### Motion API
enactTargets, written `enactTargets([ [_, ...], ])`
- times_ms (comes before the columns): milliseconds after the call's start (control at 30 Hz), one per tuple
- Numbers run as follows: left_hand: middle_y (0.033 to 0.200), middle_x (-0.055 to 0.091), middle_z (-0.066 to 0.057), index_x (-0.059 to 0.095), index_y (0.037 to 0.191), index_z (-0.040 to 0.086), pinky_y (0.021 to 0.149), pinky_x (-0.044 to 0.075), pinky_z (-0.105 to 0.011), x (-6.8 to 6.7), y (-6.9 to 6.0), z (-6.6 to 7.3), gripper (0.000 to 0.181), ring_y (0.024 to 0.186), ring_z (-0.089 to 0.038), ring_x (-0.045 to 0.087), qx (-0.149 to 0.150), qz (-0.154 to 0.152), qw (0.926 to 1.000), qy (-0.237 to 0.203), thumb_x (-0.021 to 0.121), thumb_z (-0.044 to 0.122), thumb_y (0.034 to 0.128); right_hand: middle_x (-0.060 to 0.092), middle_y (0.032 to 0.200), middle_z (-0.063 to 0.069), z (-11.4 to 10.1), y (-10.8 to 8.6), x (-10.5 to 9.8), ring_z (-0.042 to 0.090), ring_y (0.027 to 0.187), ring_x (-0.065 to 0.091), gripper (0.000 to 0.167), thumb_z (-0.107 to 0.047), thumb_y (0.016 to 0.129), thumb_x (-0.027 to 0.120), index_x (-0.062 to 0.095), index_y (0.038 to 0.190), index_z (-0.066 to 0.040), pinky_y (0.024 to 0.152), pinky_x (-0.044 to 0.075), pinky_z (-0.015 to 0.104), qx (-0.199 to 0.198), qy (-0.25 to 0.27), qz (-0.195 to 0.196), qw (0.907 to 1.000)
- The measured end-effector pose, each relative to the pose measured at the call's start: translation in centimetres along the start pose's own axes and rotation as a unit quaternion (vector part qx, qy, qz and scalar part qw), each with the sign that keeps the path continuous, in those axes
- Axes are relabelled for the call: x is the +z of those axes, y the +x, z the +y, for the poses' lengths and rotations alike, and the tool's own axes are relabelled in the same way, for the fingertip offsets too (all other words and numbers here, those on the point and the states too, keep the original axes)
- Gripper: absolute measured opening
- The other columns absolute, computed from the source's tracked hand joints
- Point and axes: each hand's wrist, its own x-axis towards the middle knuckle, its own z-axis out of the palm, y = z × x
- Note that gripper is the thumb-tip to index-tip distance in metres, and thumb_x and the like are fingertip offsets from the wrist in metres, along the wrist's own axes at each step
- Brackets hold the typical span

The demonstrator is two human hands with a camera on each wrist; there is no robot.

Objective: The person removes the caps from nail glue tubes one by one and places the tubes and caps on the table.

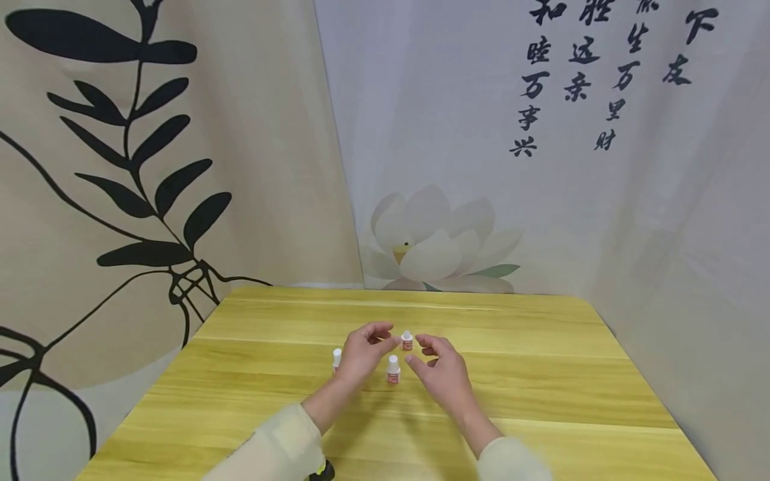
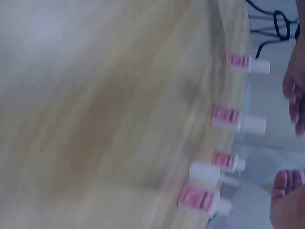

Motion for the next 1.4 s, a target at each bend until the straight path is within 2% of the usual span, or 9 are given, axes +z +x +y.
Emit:
enactTargets([
  [67, 0.106, 0.063, -0.001, 0.068, 0.118, 0.01, 0.08, 0.052, -0.033, -0.1, 0.1, -0.2, 0.037, 0.093, -0.017, 0.058, 0.0, 0.003, 1.0, -0.001, 0.077, 0.029, 0.0872, 0.059, 0.13, 0.004, -0.1, -0.3, 0.9, 0.026, 0.117, 0.054, 0.049, -0.028, 0.091, 0.074, 0.058, 0.133, -0.007, 0.094, 0.049, 0.041, 0.001, 0.006, 0.004, 1.0],
  [200, 0.105, 0.063, -0.001, 0.069, 0.116, 0.01, 0.077, 0.052, -0.033, -0.3, 0.2, -0.6, 0.034, 0.092, -0.017, 0.058, 0.003, 0.008, 1.0, 0.0, 0.077, 0.024, 0.087, 0.058, 0.131, 0.008, -0.1, -0.9, 2.5, 0.03, 0.118, 0.054, 0.053, -0.027, 0.091, 0.074, 0.056, 0.135, -0.003, 0.091, 0.051, 0.043, 0.013, 0.021, 0.006, 0.9997],
  [400, 0.104, 0.063, -0.001, 0.07, 0.115, 0.009, 0.074, 0.051, -0.031, -0.5, 0.1, -1.4, 0.031, 0.092, -0.018, 0.058, 0.007, 0.018, 0.9998, 0.006, 0.077, 0.023, 0.0879, 0.056, 0.132, 0.018, 0.0, -1.8, 4.6, 0.035, 0.119, 0.053, 0.061, -0.029, 0.09, 0.074, 0.051, 0.136, 0.005, 0.094, 0.05, 0.048, 0.033, 0.033, 0.022, 0.9987],
  [500, 0.104, 0.063, -0.001, 0.069, 0.115, 0.008, 0.074, 0.051, -0.031, -0.5, 0.1, -1.8, 0.032, 0.093, -0.018, 0.059, 0.005, 0.018, 0.9998, 0.008, 0.077, 0.025, 0.088, 0.055, 0.131, 0.021, 0.3, -2.1, 5.6, 0.036, 0.118, 0.053, 0.064, -0.03, 0.09, 0.074, 0.049, 0.136, 0.007, 0.092, 0.051, 0.048, 0.041, 0.023, 0.033, 0.9984],
  [633, 0.104, 0.062, -0.002, 0.069, 0.115, 0.008, 0.076, 0.051, -0.033, -0.4, -0.1, -2.4, 0.033, 0.093, -0.018, 0.058, 0.007, 0.013, 0.9999, 0.009, 0.076, 0.025, 0.0883, 0.055, 0.13, 0.021, 0.8, -2.6, 6.7, 0.036, 0.116, 0.054, 0.061, -0.025, 0.09, 0.073, 0.049, 0.136, 0.008, 0.09, 0.052, 0.048, 0.056, 0.002, 0.049, 0.9973],
  [867, 0.101, 0.063, -0.002, 0.069, 0.114, 0.007, 0.076, 0.051, -0.032, -0.1, -0.4, -3.3, 0.031, 0.091, -0.018, 0.057, 0.006, 0.018, 0.9997, 0.013, 0.076, 0.019, 0.0865, 0.055, 0.129, 0.025, 1.4, -3.1, 7.8, 0.042, 0.115, 0.054, 0.058, -0.018, 0.088, 0.074, 0.05, 0.134, 0.009, 0.092, 0.05, 0.054, 0.074, -0.022, 0.064, 0.995],
  [1133, 0.103, 0.062, -0.004, 0.067, 0.117, 0.005, 0.078, 0.051, -0.032, -0.2, -0.7, -4.4, 0.035, 0.092, -0.019, 0.057, 0.001, 0.008, 1.0, 0.002, 0.077, 0.019, 0.0862, 0.056, 0.124, 0.026, 2.0, -2.6, 8.6, 0.042, 0.113, 0.056, 0.06, -0.016, 0.085, 0.077, 0.051, 0.132, 0.011, 0.093, 0.049, 0.053, 0.081, -0.038, 0.088, 0.9921],
  [1400, 0.106, 0.064, -0.016, 0.067, 0.115, 0.002, 0.08, 0.053, -0.035, 0.2, -0.7, -5.3, 0.036, 0.091, -0.019, 0.06, 0.003, 0.022, 0.9997, 0.002, 0.078, 0.017, 0.0843, 0.053, 0.127, 0.031, 2.2, -2.0, 9.0, 0.046, 0.113, 0.056, 0.06, -0.014, 0.086, 0.075, 0.049, 0.133, 0.013, 0.094, 0.048, 0.054, 0.078, -0.032, 0.093, 0.9921],
])
